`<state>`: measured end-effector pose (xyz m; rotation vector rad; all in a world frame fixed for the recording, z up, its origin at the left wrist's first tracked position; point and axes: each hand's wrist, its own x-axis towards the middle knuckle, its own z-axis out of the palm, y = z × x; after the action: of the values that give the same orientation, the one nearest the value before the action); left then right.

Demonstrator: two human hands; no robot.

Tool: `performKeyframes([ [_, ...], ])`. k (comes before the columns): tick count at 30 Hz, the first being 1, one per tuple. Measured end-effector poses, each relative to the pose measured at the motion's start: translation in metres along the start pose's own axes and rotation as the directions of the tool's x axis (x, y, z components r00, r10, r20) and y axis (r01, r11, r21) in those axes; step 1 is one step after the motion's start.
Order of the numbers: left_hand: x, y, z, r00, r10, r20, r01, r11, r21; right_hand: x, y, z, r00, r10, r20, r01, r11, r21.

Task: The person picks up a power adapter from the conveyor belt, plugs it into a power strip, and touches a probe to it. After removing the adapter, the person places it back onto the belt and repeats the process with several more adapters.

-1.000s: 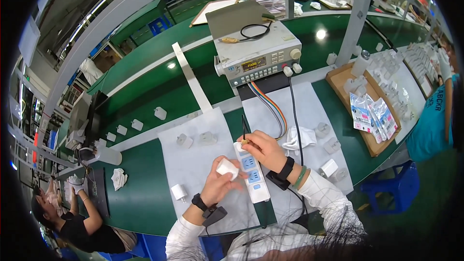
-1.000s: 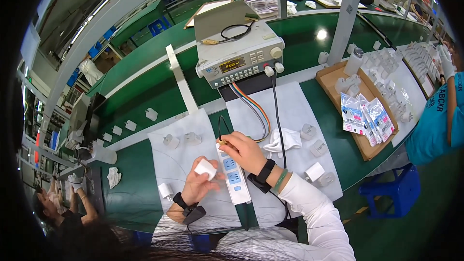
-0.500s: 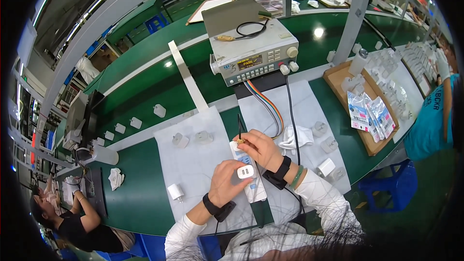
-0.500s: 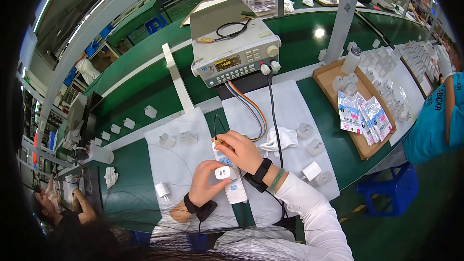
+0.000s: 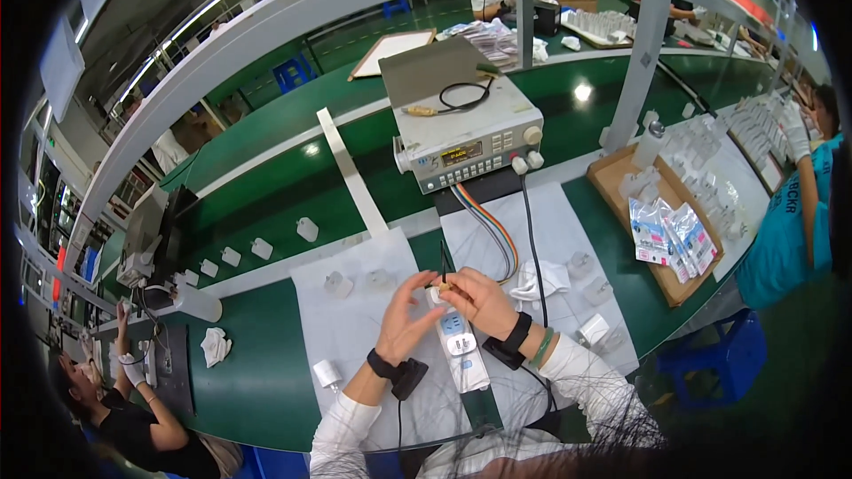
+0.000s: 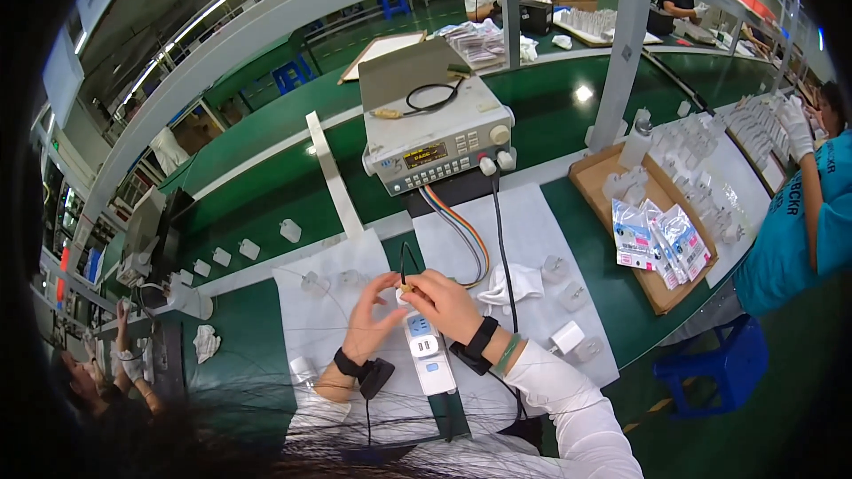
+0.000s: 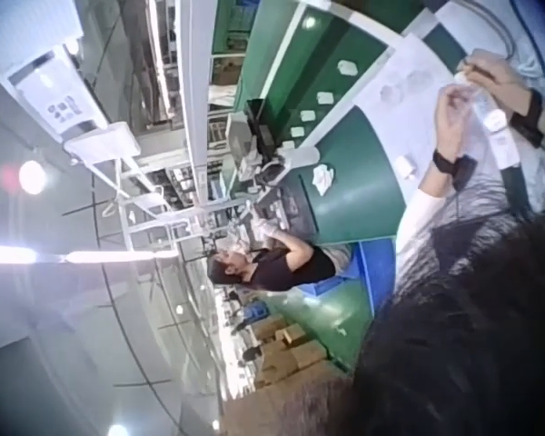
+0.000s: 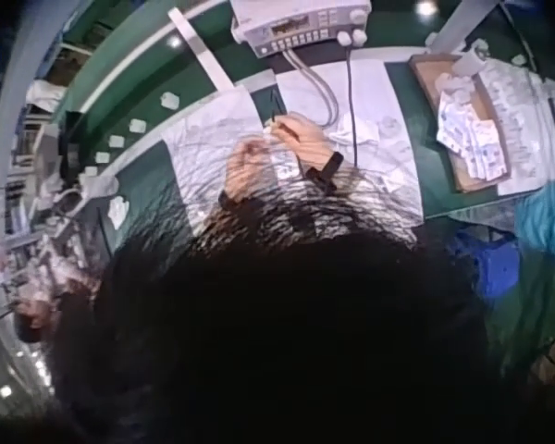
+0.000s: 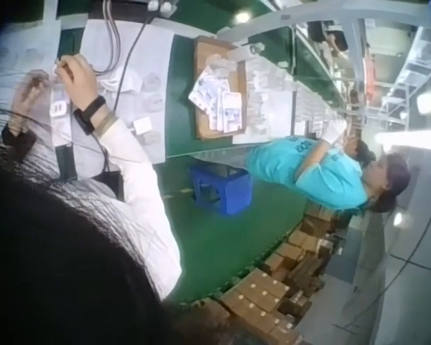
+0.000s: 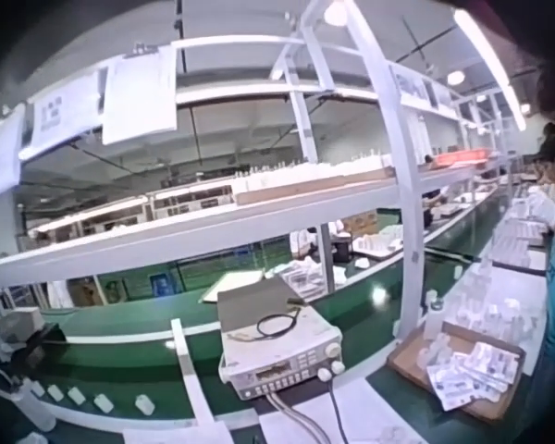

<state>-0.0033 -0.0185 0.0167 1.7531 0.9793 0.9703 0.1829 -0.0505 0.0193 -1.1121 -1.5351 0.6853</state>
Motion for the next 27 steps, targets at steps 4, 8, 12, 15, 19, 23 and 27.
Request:
performKeyframes([
  [4, 0.01, -0.014, 0.013, 0.987, -0.025, 0.16, 0.026, 1.0, -0.005, 0.0, -0.006, 0.001, 0.996, -0.057, -0.062, 0.058, 0.998, 0.012],
  [8, 0.016, -0.026, 0.011, 0.978, -0.016, 0.21, 0.0, 0.997, 0.077, -0.004, -0.021, -0.014, 0.994, -0.064, -0.093, 0.07, 0.996, 0.06],
  [12, 0.016, -0.024, 0.012, 0.982, -0.041, 0.184, 0.029, 0.997, 0.072, -0.024, -0.038, -0.031, 0.997, 0.008, 0.081, -0.009, 1.0, 0.013],
  [15, 0.019, -0.02, 0.011, 0.983, 0.044, 0.179, -0.063, 0.993, 0.102, -0.041, -0.049, -0.033, 0.983, 0.085, 0.161, -0.084, 0.996, -0.014],
  [19, 0.016, -0.02, 0.011, 0.982, 0.02, 0.188, -0.037, 0.996, 0.085, -0.052, -0.047, -0.027, 0.975, 0.11, 0.194, -0.094, 0.992, -0.089],
  [23, 0.016, -0.018, 0.009, 0.99, 0.039, 0.135, -0.043, 0.999, 0.031, -0.05, -0.048, -0.023, 0.969, 0.101, 0.224, -0.069, 0.986, -0.15],
  [27, 0.038, 0.0, -0.006, 0.999, 0.004, -0.053, -0.021, 0.947, -0.32, -0.051, -0.039, -0.022, 0.967, 0.095, 0.238, -0.068, 0.99, -0.12],
])
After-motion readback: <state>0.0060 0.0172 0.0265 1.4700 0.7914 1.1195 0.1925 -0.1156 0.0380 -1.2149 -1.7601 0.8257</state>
